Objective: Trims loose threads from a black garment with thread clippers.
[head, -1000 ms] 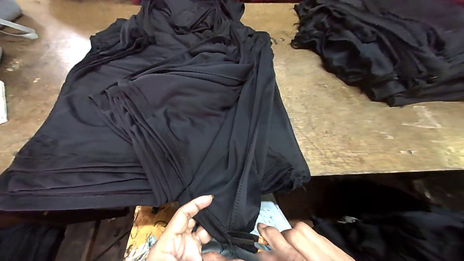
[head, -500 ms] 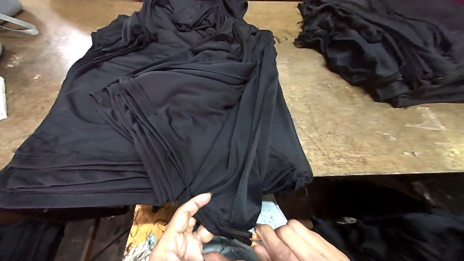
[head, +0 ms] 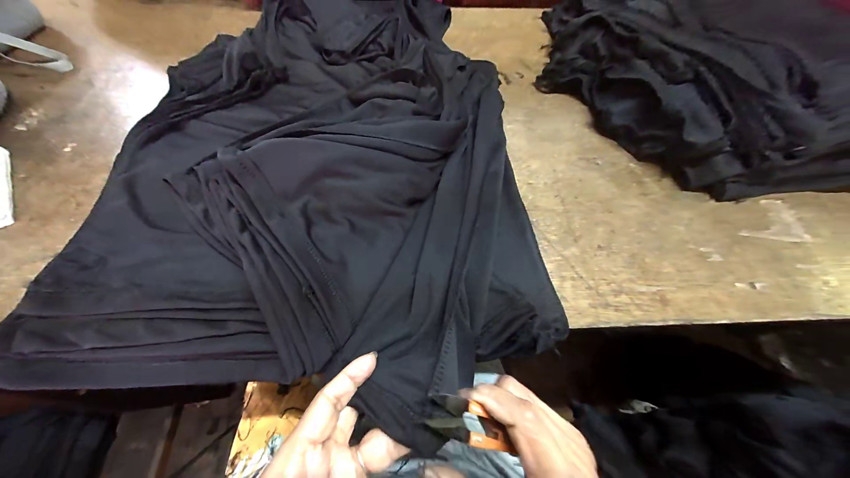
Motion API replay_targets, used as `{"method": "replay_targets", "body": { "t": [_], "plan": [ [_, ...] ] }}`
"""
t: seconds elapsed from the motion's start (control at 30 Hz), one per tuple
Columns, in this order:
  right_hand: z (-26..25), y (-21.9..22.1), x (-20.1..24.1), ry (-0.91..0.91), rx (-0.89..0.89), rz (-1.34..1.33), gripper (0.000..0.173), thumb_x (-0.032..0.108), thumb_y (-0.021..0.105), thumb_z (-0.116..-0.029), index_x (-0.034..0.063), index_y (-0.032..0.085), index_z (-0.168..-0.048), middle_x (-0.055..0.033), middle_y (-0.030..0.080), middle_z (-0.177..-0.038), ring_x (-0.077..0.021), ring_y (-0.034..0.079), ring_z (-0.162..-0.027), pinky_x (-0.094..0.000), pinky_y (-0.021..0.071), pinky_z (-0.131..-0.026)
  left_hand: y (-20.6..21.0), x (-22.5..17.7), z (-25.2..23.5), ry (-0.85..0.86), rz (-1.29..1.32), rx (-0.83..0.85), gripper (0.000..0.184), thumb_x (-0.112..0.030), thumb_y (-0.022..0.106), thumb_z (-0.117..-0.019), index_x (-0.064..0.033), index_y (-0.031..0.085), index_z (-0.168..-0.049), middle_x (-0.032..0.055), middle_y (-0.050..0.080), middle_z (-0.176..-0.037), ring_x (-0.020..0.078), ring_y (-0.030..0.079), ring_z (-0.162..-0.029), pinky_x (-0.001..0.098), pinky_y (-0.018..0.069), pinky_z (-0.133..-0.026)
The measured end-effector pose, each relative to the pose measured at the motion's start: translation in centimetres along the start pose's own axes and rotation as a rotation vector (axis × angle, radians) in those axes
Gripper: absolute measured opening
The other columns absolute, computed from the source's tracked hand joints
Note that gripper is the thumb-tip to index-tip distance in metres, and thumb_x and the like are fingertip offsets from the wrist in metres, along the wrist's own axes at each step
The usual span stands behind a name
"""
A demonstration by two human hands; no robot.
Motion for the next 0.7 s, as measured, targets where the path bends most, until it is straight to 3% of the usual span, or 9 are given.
{"method": "replay_targets", "body": {
  "t": [0.07, 0.17, 0.23, 0.3, 0.37, 0.47, 0.5, 0.6, 0.7],
  "plan": [
    [-0.7, 0.6, -0.1, 0.011, -0.022, -0.051, 0.03, 0.029, 0.072, -0.0934, 0.0032, 0.063, -0.106, -0.0075, 0.062, -0.086, -0.009, 0.058, -0.08, -0.0171, 0.0484, -0.071, 0.6, -0.4, 0.1, 0.014, -0.035, 0.032, 0.107, 0.025, 0.077, -0.0623, 0.0142, 0.021, -0.153, 0.0232, 0.049, -0.147, 0.0342, 0.067, -0.118, 0.0478, 0.0661, -0.081],
    [-2.0, 0.3, -0.4, 0.024, -0.065, -0.321, 0.01, 0.008, 0.065, -0.0964, -0.0011, 0.066, -0.102, -0.0071, 0.067, -0.088, -0.0048, 0.063, -0.084, -0.0157, 0.0521, -0.076, 0.8, -1.8, 0.1, 0.107, -0.267, 0.044, 0.098, 0.019, 0.08, -0.0673, 0.0148, 0.028, -0.15, 0.0247, 0.046, -0.149, 0.0346, 0.069, -0.114, 0.0463, 0.0678, -0.074],
    [-2.7, 0.1, -0.8, 0.041, -0.014, -0.469, 0.012, 0.005, 0.065, -0.0962, -0.0031, 0.067, -0.104, -0.0069, 0.069, -0.093, -0.0031, 0.064, -0.088, -0.0155, 0.0537, -0.078, 0.3, -3.4, -0.1, 0.239, -0.672, 0.002, 0.074, 0.005, 0.085, -0.0767, 0.0148, 0.048, -0.14, 0.0238, 0.059, -0.136, 0.023, 0.075, -0.094, 0.0345, 0.0669, -0.065],
    [-3.1, -0.5, -1.2, 0.075, 0.039, -0.534, 0.013, 0.004, 0.068, -0.0945, -0.0037, 0.068, -0.104, -0.0066, 0.07, -0.094, -0.0029, 0.065, -0.087, -0.0161, 0.0544, -0.076, 0.2, -5.5, -0.4, 0.461, -1.101, -0.062, 0.03, -0.012, 0.082, -0.086, 0.0017, 0.074, -0.112, 0.0171, 0.069, -0.109, 0.0071, 0.066, -0.076, 0.0188, 0.0558, -0.061],
    [-3.2, -0.8, -1.6, 0.113, 0.086, -0.607, 0.011, 0.005, 0.068, -0.0956, -0.0031, 0.069, -0.104, -0.0049, 0.07, -0.093, -0.0018, 0.064, -0.085, -0.016, 0.0538, -0.073, 0.8, -7.1, -1.0, 0.591, -1.356, -0.034, 0.009, -0.022, 0.074, -0.0928, -0.0133, 0.079, -0.093, 0.0109, 0.065, -0.104, 0.0078, 0.059, -0.086, 0.0215, 0.0488, -0.073],
    [-3.3, -0.9, -2.1, 0.171, 0.146, -0.715, 0.011, 0.008, 0.066, -0.0983, -0.0004, 0.07, -0.104, -0.0011, 0.07, -0.092, 0.002, 0.062, -0.08, -0.0145, 0.0519, -0.07, 2.8, -8.3, -2.1, 0.671, -1.367, 0.186, 0.016, -0.023, 0.069, -0.0934, -0.0156, 0.064, -0.08, 0.0092, 0.058, -0.128, 0.0161, 0.053, -0.122, 0.035, 0.0447, -0.1],
    [-3.3, -0.8, -2.3, 0.19, 0.164, -0.762, 0.011, 0.009, 0.065, -0.0991, 0.0003, 0.07, -0.104, 0.0003, 0.069, -0.09, 0.0032, 0.06, -0.077, -0.0137, 0.0499, -0.067, 3.5, -8.4, -2.4, 0.666, -1.262, 0.283, 0.017, -0.019, 0.067, -0.0946, -0.0124, 0.059, -0.081, 0.0089, 0.063, -0.127, 0.017, 0.056, -0.126, 0.0374, 0.0465, -0.105],
    [-3.1, -0.3, -2.5, 0.27, 0.207, -0.916, 0.008, 0.007, 0.063, -0.0997, 0.0038, 0.069, -0.102, 0.0049, 0.067, -0.084, 0.0049, 0.057, -0.071, -0.0127, 0.0473, -0.063, 4.0, -7.2, -4.2, 0.47, -0.866, 0.403, 0.008, -0.009, 0.064, -0.0986, -0.005, 0.058, -0.099, 0.0074, 0.075, -0.099, 0.0103, 0.071, -0.091, 0.0244, 0.0579, -0.075],
    [-3.0, -0.1, -3.1, 0.362, 0.221, -0.979, 0.008, 0.006, 0.062, -0.0993, 0.0056, 0.07, -0.1, 0.0068, 0.064, -0.077, 0.005, 0.055, -0.065, -0.0128, 0.0443, -0.057, 3.5, -6.1, -5.7, 0.278, -0.748, 0.367, 0.038, -0.008, 0.073, -0.0946, -0.0054, 0.056, -0.129, 0.001, 0.076, -0.093, 0.0084, 0.073, -0.081, 0.023, 0.0615, -0.073]
  ]
}}
Point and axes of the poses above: each hand's wrist, its own z-axis away from the middle knuckle, its own y-axis out of the palm, x = y × z, the point moved 10 cm from there along -z, towards the middle knuckle
